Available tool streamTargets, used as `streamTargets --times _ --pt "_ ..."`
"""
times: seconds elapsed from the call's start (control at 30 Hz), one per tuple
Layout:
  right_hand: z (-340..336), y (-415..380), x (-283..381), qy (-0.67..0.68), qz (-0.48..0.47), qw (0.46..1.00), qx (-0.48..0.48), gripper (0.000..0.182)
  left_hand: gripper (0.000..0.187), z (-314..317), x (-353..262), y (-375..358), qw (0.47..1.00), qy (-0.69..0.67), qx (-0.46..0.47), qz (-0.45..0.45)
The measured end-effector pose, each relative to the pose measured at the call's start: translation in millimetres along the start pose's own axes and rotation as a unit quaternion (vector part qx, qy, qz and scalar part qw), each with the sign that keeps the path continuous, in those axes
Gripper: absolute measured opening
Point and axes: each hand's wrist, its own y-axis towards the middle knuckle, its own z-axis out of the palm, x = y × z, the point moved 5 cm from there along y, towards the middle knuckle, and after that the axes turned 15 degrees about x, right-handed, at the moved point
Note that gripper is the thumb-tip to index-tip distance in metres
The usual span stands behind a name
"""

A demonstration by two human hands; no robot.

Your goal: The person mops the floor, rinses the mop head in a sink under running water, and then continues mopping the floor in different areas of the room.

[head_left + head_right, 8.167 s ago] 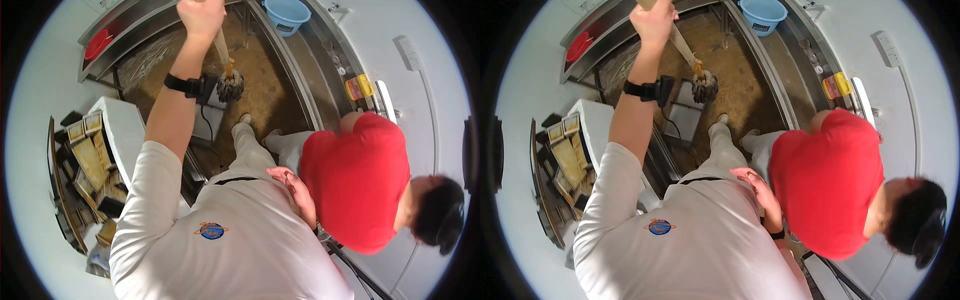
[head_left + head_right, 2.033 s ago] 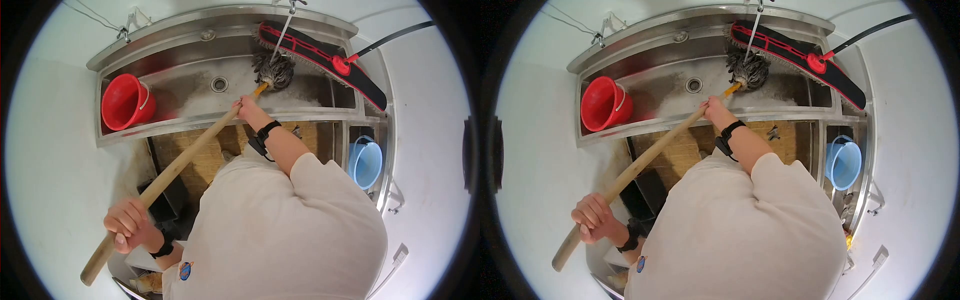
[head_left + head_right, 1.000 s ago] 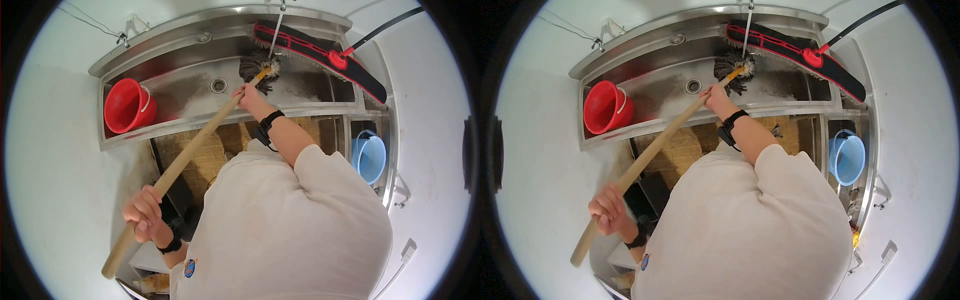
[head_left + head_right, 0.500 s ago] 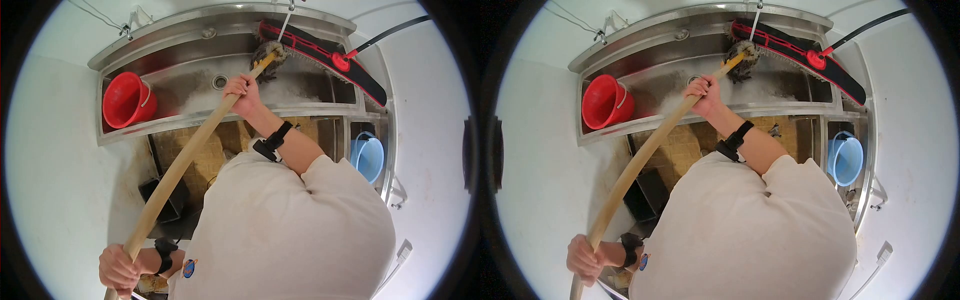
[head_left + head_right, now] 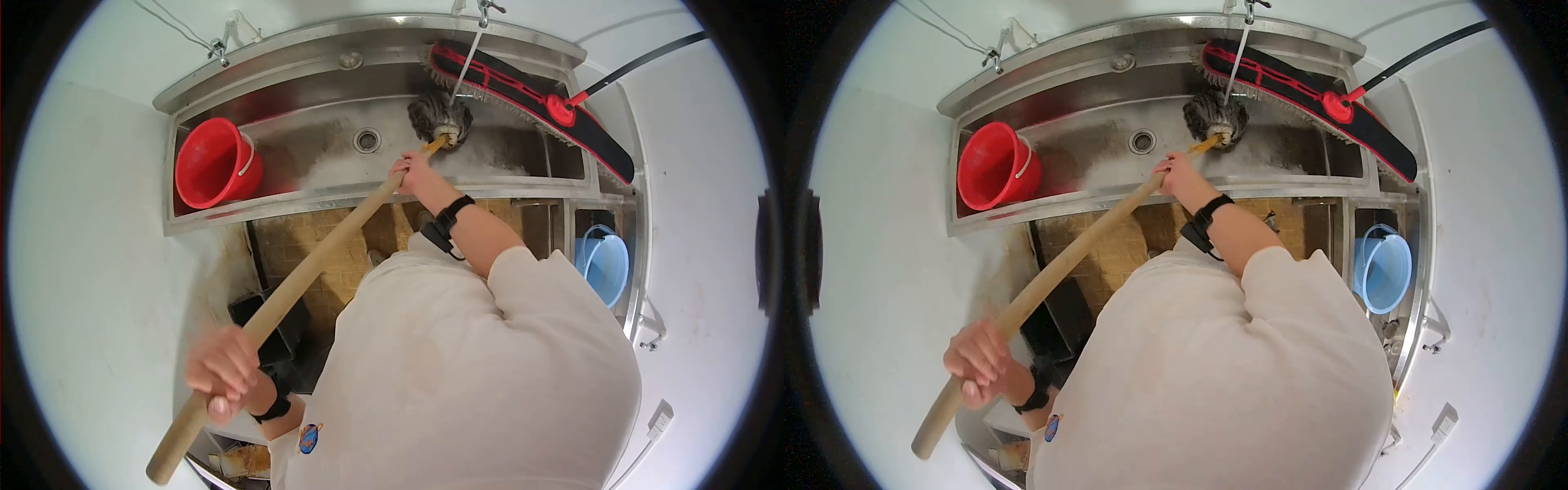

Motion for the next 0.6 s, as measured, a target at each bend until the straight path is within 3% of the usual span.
streamTargets --times 0.03,0.07,0.1,0.13,0.2,0.27,0.37,0.43,0.5,0.53,0.6 --pt "9 -8 -5 -0.003 0.002 1.000 0.002 0.028 0.022 1 -13 -3 0.999 0.005 -0.037 0.026" --pt "33 -24 -10 -0.004 -0.022 0.997 0.072 0.032 0.020 3 -25 -9 0.996 0.009 -0.075 0.050" --pt "55 -42 -13 -0.001 -0.046 0.989 0.140 0.035 0.018 1 -43 -18 0.996 0.004 -0.037 0.077" --pt "66 -57 -18 0.001 -0.049 0.989 0.137 0.035 0.017 -2 -58 -26 0.995 -0.003 0.003 0.103" --pt "108 -84 -37 0.163 0.071 0.921 0.347 0.033 0.020 10 -76 -12 0.989 -0.028 0.022 0.142" --pt "124 -96 -47 0.171 0.075 0.903 0.386 0.033 0.023 15 -84 -6 0.981 -0.049 0.038 0.185" --pt "119 -90 -42 0.180 0.078 0.880 0.433 0.031 0.024 -5 -79 -18 0.976 -0.016 -0.116 0.183" --pt "108 -74 -30 0.179 0.078 0.874 0.444 0.028 0.021 -7 -52 -21 0.990 -0.022 -0.070 0.120" --pt "61 -50 -9 0.042 -0.023 0.982 0.181 0.020 0.019 2 -17 -22 0.997 0.029 -0.060 0.028" --pt "54 -44 -7 0.041 -0.020 0.982 0.181 0.020 0.018 10 4 -12 0.999 0.043 -0.021 0.003" --pt "14 -40 2 -0.048 -0.061 0.994 -0.083 0.014 0.016 14 21 -9 0.998 0.057 0.016 -0.022"
